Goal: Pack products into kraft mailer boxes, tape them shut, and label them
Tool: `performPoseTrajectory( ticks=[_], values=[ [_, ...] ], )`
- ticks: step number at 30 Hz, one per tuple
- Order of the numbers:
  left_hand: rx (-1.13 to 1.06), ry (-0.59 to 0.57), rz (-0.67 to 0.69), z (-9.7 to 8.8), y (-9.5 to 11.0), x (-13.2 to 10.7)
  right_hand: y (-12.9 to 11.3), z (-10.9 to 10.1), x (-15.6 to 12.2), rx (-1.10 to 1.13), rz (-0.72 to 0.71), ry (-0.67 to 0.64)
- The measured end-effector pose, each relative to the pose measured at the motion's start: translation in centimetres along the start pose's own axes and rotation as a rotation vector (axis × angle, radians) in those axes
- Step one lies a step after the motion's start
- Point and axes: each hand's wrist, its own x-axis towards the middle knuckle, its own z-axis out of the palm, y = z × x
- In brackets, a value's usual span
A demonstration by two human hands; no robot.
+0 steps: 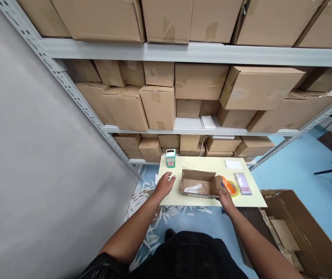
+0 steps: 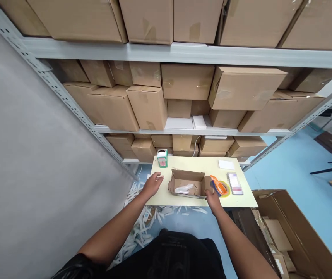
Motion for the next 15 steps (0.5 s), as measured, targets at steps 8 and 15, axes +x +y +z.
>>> performPoseTrajectory(
  ticks=[8,15],
  values=[
    [0.495,0.123,-0.01,-1.0,3.1,11.1,-0.9,1.1,4.3,0.046,0.104,-0.179],
    [0.751,0.137,-0.059,1.9,3.1,18.8,-1.5,-3.8,4.3,-0.022,0.046,-0.166]
  ],
)
